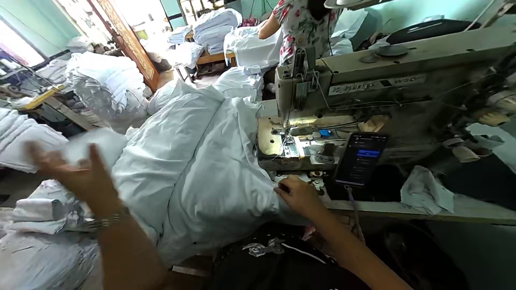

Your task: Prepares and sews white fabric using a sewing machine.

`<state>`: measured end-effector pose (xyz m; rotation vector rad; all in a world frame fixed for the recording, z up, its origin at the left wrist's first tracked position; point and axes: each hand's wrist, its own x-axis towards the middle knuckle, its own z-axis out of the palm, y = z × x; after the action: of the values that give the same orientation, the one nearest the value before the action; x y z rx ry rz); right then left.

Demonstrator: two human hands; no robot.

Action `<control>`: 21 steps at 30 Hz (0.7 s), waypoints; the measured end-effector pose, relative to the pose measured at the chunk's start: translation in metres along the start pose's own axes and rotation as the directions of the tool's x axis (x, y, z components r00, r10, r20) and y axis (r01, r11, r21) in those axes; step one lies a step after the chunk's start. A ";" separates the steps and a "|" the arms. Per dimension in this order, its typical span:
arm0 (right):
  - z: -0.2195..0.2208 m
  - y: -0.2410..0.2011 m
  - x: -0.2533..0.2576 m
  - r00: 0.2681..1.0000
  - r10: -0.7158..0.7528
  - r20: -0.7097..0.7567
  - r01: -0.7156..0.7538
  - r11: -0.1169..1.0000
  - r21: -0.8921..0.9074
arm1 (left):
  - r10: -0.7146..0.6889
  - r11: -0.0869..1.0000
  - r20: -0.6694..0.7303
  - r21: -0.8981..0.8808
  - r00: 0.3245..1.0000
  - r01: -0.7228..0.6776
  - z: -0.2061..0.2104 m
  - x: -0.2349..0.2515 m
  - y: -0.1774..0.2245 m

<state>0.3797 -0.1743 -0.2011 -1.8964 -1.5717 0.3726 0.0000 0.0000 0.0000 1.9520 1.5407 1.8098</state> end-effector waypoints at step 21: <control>-0.017 0.027 -0.020 0.948 0.212 0.239 -0.316 0.504 0.804 | 0.021 0.991 0.824 0.058 0.567 -0.121 0.216 -0.163 0.017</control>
<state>0.4055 -0.2010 -0.2088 -1.3085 -0.8419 1.1631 0.2101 -0.0002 -0.1717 2.3856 1.2088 0.5573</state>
